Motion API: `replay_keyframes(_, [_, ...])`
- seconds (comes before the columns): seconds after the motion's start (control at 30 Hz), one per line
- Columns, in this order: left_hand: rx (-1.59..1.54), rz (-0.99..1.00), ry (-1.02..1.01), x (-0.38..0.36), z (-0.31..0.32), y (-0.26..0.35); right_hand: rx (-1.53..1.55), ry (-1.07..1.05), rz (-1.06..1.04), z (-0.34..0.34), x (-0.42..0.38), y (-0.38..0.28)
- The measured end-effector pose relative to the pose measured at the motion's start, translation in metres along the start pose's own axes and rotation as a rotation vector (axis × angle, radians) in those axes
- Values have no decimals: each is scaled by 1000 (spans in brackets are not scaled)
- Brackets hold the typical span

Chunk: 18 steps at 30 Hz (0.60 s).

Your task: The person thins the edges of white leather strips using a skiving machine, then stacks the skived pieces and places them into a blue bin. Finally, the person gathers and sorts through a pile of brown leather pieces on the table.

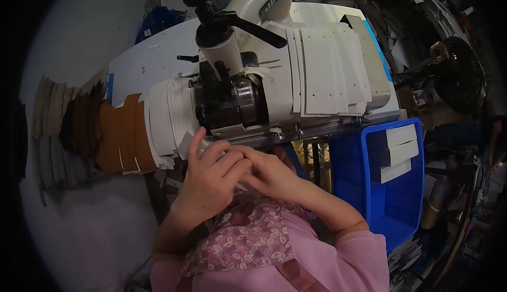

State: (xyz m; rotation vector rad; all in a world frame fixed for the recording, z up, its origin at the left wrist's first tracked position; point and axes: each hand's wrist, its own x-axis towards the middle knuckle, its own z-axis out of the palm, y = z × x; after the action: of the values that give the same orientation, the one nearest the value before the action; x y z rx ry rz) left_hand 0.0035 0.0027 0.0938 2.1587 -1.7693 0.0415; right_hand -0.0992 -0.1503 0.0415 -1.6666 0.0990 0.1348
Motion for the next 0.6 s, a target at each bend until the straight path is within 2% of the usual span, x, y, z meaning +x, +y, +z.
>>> replay_keyframes(0.03, [34, -53, 139, -2, 7, -3, -90, 121, -213, 4, 8, 11])
replay_keyframes(0.1, [100, -166, 410, -14, 37, -11, 164, 260, -37, 22, 15, 18])
replay_keyframes(0.13, [9, -332, 588, -17, 46, -11, 295, 330, 55, 30, 18, 21])
replay_keyframes(0.23, [-474, -723, 463, -30, 59, -8, 272, 420, 2, 51, 32, 46])
replay_keyframes(0.27, [-562, -753, 374, -35, 66, -14, 258, 449, -18, 56, 34, 53])
replay_keyframes(0.37, [-654, -764, 467, -36, 86, -19, 234, 482, 40, 62, 38, 52])
replay_keyframes(0.47, [-654, -745, 509, -29, 89, -21, 211, 447, 71, 54, 43, 62])
replay_keyframes(0.6, [-600, -696, 514, -25, 87, -22, 182, 504, 58, 51, 44, 49])
